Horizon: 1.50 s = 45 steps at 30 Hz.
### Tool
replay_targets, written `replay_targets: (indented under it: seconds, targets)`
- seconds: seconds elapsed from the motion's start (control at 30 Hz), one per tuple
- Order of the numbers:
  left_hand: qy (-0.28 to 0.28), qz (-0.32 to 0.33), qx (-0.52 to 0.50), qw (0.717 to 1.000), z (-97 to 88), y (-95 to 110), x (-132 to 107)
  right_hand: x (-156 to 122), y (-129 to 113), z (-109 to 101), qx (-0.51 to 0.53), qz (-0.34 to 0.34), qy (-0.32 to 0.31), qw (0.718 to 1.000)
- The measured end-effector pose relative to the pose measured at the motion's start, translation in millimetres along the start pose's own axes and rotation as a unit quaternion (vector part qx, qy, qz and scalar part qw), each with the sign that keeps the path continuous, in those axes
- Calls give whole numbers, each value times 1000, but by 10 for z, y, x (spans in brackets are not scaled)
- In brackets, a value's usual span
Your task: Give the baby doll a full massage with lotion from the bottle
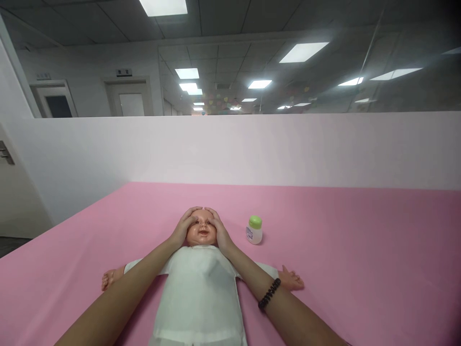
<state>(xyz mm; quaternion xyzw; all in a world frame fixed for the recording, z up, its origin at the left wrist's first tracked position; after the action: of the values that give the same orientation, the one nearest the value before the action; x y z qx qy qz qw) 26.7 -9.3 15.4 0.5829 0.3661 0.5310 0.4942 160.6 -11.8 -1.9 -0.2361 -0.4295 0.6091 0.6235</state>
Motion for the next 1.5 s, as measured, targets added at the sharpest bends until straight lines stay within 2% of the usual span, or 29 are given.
replay_targets:
  seconds: [0.1, 0.3, 0.53, 0.8, 1.27, 1.5]
  targets:
    - [-6, -1, -7, 1000, -3, 1, -7, -5, -10, -2, -1, -3, -2, 1000]
    - [-4, 52, 24, 998, -26, 3, -30, -29, -15, -28, -18, 9, -7, 1000]
    - [-12, 55, 35, 998, -30, -10, -21, -61, -72, -2, -38, 20, -8, 999]
    - [2, 55, 45, 997, -21, -27, -12, -43, -14, -64, -48, 5, -8, 999]
    - [7, 68, 80, 994, -23, -51, -10, -60, -17, -17, -15, 26, -1, 1000]
    - [12, 80, 74, 994, -17, -96, -19, -66, -56, -19, -52, 16, 9, 998]
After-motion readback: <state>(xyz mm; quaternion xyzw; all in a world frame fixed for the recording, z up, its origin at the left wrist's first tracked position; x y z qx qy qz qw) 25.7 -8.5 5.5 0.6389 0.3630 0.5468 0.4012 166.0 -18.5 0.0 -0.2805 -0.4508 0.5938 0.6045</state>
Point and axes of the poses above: each hand's wrist, its own x-axis towards the middle knuckle, its own z-axis out of the palm, y = z × x, the point moved 2 cm from there along x, towards the middle knuckle, and after that the axes turned 10 degrees about x, right-handed, at the moved point
